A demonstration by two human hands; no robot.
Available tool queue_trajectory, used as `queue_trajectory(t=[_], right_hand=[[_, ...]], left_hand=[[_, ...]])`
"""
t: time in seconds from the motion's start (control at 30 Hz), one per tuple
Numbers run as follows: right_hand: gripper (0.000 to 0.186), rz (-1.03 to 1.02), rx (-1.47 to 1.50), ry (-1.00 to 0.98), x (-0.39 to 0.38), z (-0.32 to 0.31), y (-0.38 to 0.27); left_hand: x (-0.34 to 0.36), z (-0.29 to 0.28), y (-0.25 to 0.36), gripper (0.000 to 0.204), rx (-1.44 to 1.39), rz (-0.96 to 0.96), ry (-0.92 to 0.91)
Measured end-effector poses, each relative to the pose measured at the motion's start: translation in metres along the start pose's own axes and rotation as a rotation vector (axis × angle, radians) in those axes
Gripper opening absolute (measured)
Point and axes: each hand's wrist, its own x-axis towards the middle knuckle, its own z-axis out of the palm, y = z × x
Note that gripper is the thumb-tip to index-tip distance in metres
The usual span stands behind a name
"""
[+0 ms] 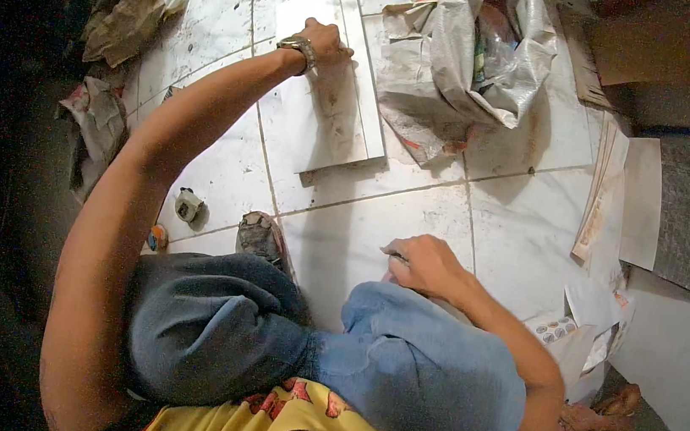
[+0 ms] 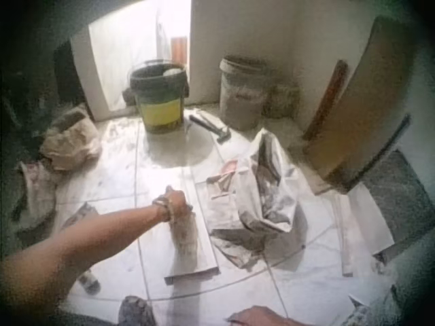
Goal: The person measures tiles using a measuring tape and marks cut lines on them with a pencil.
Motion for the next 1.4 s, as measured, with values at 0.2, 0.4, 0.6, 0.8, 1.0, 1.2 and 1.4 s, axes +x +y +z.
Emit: queue_trajectory(t=[0.2,0.4,0.6,0.8,1.0,1.2,1.4], right_hand=[[0.031,0.102,0.378,0.139,-0.013,0.037,-0.004],[0.027,-0.082,0.249,0.313,-0.005,0.056,-0.011],[0.027,0.127,0.574,0.313,-0.022,0.049,-0.013],[0.024,0.071,0.667,0.384,-0.007,0.068,-0.021],[0.019,-0.045,0.462,0.45,0.012,0.095,-0.024],[0.015,0.019,0.45,0.385,-0.005,0.115,-0.003],[0.015,0.092,0.524,0.438,-0.018,0.098,0.015]], left_hand=[[0.0,-0.002,0.022,0.074,-0.326,-0.403,0.051],[-0.005,-0.003,0.005,0.087,-0.477,-0.508,0.068],[-0.034,0.015,-0.108,0.093,-0.4,-0.437,0.126],[-0.069,0.05,-0.168,0.088,-0.342,-0.509,0.078],[-0.077,0.071,-0.169,0.091,-0.422,-0.483,0.137],[-0.162,0.082,-0.214,0.1,-0.152,-0.222,0.062],[-0.31,0.17,-0.214,0.092,-0.289,-0.325,-0.083]])
